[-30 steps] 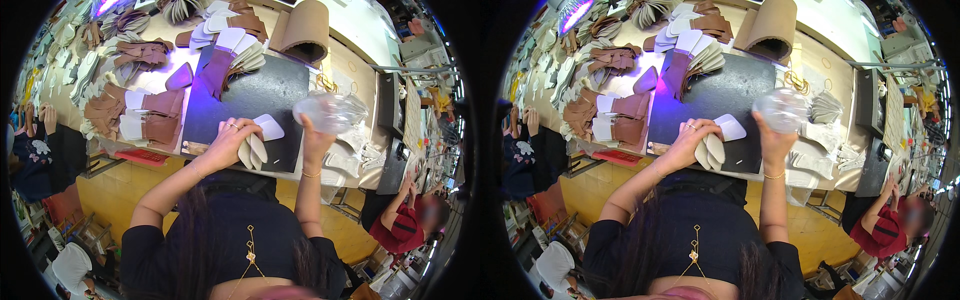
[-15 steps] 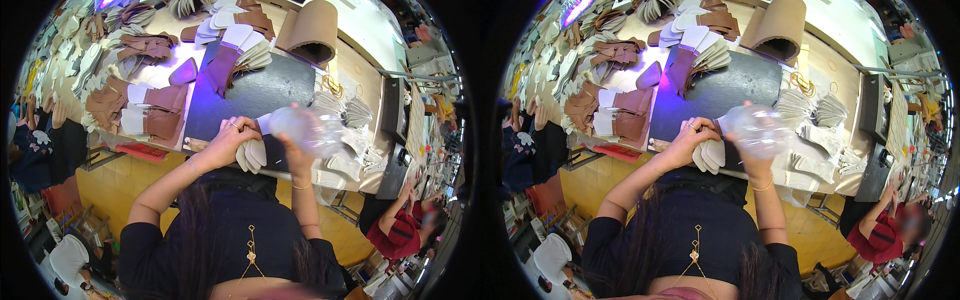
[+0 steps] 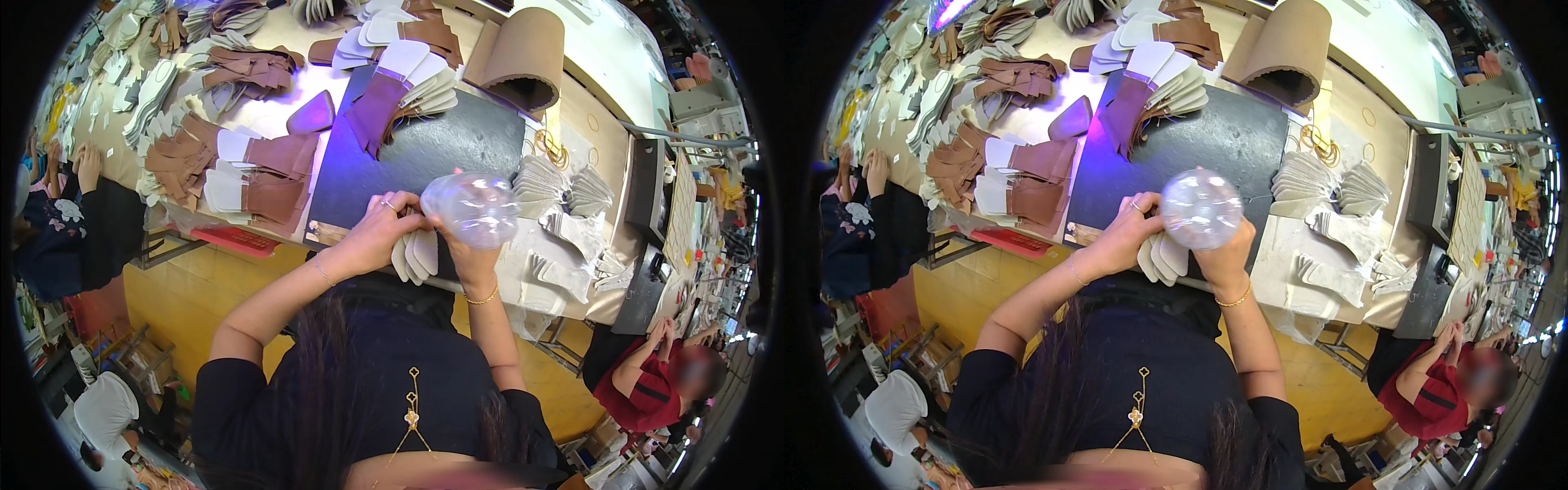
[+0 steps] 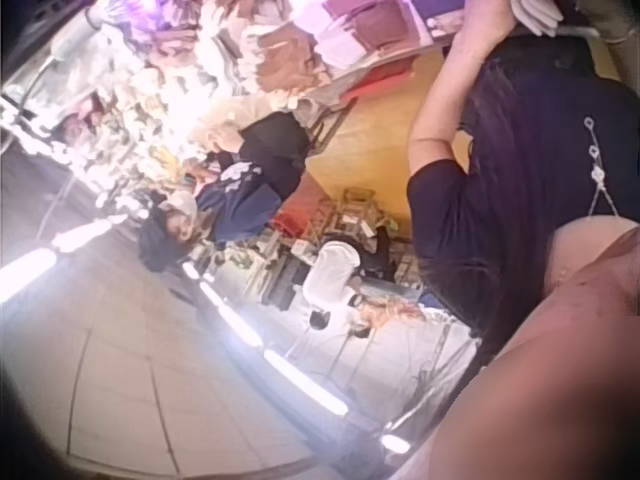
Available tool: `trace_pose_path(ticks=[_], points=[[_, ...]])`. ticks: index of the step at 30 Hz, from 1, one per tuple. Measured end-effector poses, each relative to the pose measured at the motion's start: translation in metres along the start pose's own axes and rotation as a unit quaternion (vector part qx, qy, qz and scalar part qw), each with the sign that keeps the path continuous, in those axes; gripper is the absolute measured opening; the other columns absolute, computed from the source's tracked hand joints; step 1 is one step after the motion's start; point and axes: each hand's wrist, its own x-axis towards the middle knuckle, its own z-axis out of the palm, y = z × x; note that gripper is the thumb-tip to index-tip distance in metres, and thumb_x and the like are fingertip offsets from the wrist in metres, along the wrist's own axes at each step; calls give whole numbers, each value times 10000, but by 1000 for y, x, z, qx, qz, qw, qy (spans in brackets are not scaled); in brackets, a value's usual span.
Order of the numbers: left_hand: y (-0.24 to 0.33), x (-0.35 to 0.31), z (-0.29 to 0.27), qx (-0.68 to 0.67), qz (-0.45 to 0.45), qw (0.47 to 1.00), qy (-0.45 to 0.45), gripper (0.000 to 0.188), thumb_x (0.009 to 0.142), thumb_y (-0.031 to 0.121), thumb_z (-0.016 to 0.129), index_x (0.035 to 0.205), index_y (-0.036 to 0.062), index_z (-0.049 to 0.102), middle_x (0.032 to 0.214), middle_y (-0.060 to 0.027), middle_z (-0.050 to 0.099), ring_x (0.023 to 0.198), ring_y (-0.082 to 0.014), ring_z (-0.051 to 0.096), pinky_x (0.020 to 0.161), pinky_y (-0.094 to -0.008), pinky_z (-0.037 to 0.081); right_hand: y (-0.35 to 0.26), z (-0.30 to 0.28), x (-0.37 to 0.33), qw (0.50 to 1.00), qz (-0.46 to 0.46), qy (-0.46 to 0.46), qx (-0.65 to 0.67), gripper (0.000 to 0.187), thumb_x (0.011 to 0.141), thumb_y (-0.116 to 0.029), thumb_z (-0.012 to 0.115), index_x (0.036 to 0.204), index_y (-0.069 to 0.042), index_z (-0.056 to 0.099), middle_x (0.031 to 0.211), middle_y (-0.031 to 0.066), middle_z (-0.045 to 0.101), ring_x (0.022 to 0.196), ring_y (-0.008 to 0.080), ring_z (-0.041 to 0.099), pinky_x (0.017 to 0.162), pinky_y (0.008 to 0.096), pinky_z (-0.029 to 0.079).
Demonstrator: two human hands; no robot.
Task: The person repeatedly picks up small white and brown fabric pieces from a table, applies glue from a clear bottle to the edges, and places them back on the table. The person handles the pieces one at a time and continues the process throughout the clip.
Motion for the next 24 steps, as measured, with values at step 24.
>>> trace_pose_path(ticks=[24], points=[[9,49,-8,25,-233,963,-134,311,730,95,712,1010,0,616,1001,-217,608,939,-418,625,821,-476,507,16,-68,5,976,84,200,-21,559,910,-246,712,1346,-9,455,1288,158,566,1183,267,546,1036,399,445]])
